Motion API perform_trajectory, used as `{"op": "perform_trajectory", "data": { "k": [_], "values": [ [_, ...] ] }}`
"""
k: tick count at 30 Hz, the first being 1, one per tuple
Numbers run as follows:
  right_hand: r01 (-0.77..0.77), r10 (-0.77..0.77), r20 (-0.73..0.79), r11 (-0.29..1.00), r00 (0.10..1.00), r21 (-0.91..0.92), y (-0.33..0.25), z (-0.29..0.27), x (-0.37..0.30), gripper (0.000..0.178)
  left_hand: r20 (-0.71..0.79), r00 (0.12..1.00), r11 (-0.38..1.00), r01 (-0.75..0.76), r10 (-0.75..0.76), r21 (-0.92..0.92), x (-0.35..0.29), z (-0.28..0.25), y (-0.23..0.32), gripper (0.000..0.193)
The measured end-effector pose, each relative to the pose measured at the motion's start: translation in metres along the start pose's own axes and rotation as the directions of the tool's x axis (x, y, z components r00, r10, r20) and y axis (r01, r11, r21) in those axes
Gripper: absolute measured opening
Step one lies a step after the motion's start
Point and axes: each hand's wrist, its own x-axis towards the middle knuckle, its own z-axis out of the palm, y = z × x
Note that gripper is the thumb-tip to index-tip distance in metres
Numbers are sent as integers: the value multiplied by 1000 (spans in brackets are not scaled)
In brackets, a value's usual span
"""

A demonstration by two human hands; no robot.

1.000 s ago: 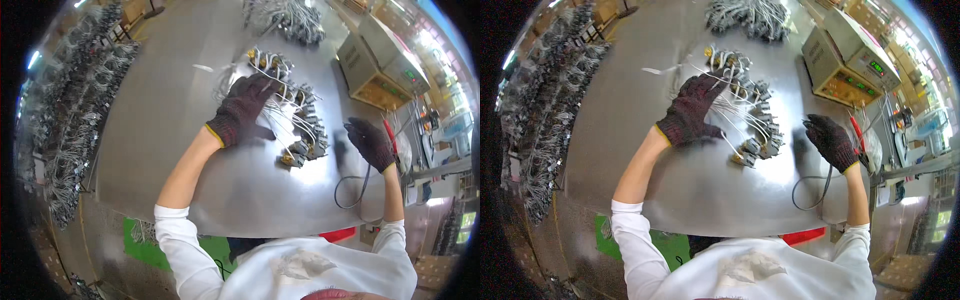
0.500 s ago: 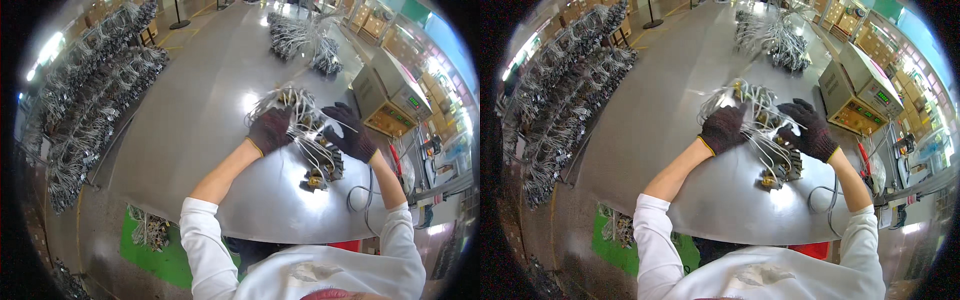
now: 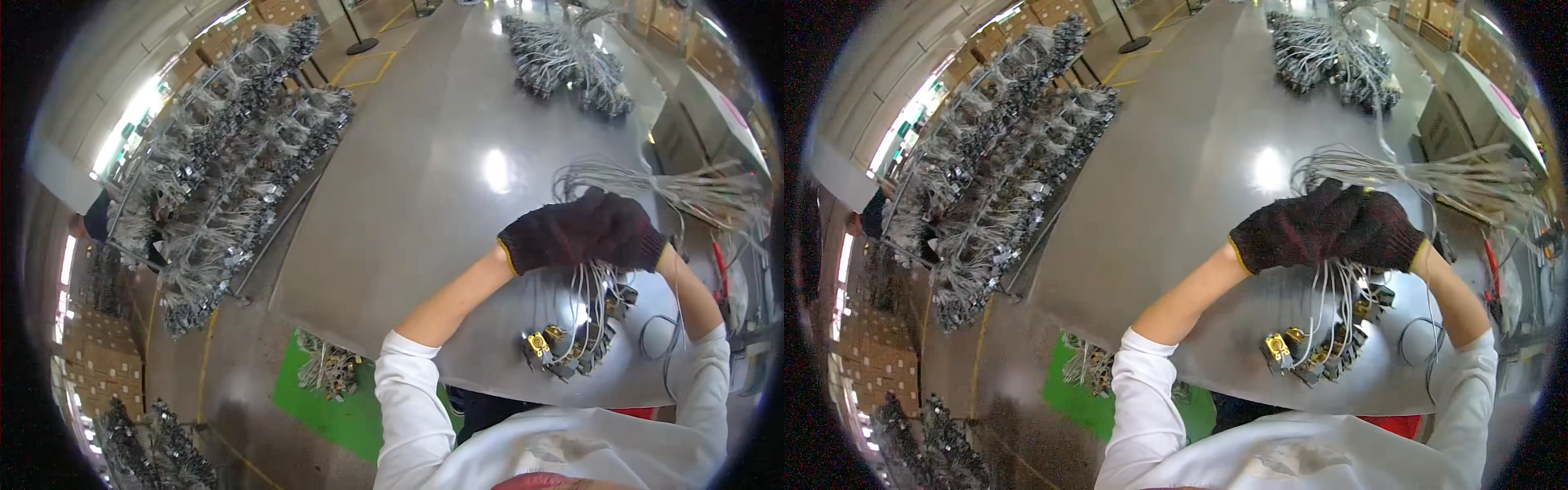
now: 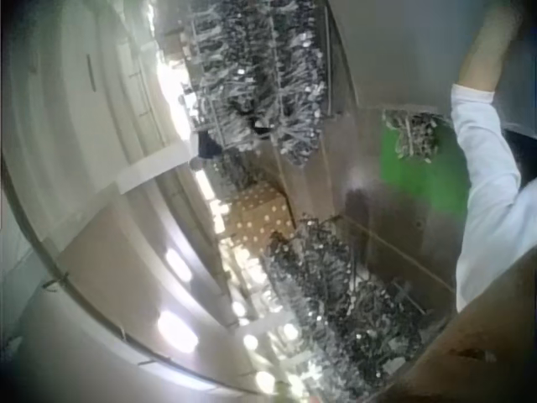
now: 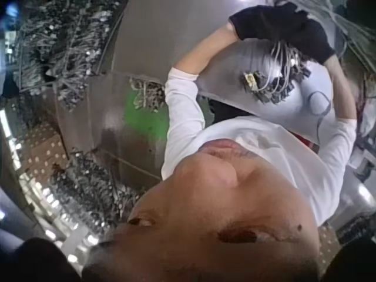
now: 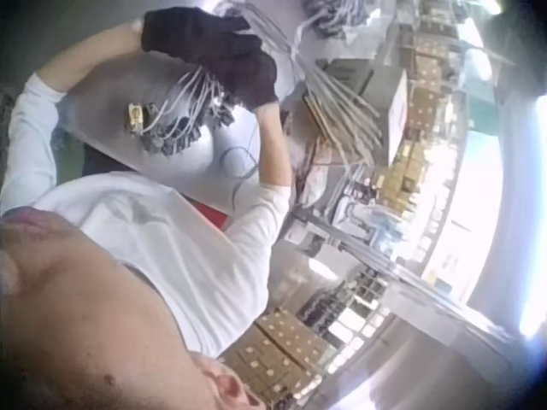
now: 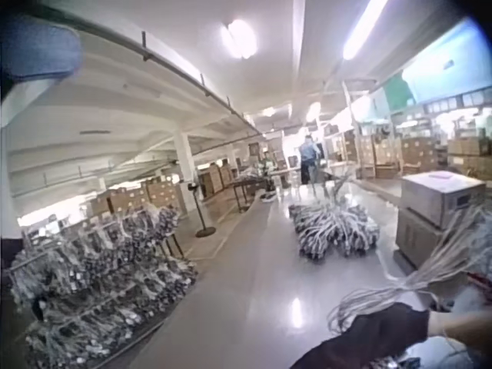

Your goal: The recorder is organizing, inspecting, and spreading out electronic wire harness bundles at a manual assembly station.

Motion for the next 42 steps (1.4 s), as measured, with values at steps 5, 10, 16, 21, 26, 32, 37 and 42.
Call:
{"op": "perform_trajectory", "data": {
  "k": [5,10,16,21,26,32,37,42],
  "values": [
    [-108,138,-92,955,986,276,18,7,-31,51,-92,995,974,-18,40,225,2,14,2,50],
    [-98,116,-134,986,984,138,97,1,-25,60,-71,997,938,50,-28,344,3,21,3,53],
    [-211,20,-555,936,831,-282,223,-33,99,61,-2,973,968,229,-230,101,9,13,-14,48],
    [-298,18,-725,918,689,-260,247,-40,181,61,7,932,930,361,-362,64,2,16,-17,34],
    [140,-106,-428,989,898,48,217,79,181,49,292,800,849,516,-525,113,-12,24,-13,26],
    [71,-64,-47,461,997,885,115,136,160,43,637,635,871,476,-436,122,-44,53,10,14],
    [180,-150,-211,974,966,134,66,108,157,45,716,563,790,613,-413,-26,-62,70,9,18],
    [193,-125,-210,918,970,346,60,108,156,39,758,485,731,682,-436,-16,-53,64,10,17]
  ]
}}
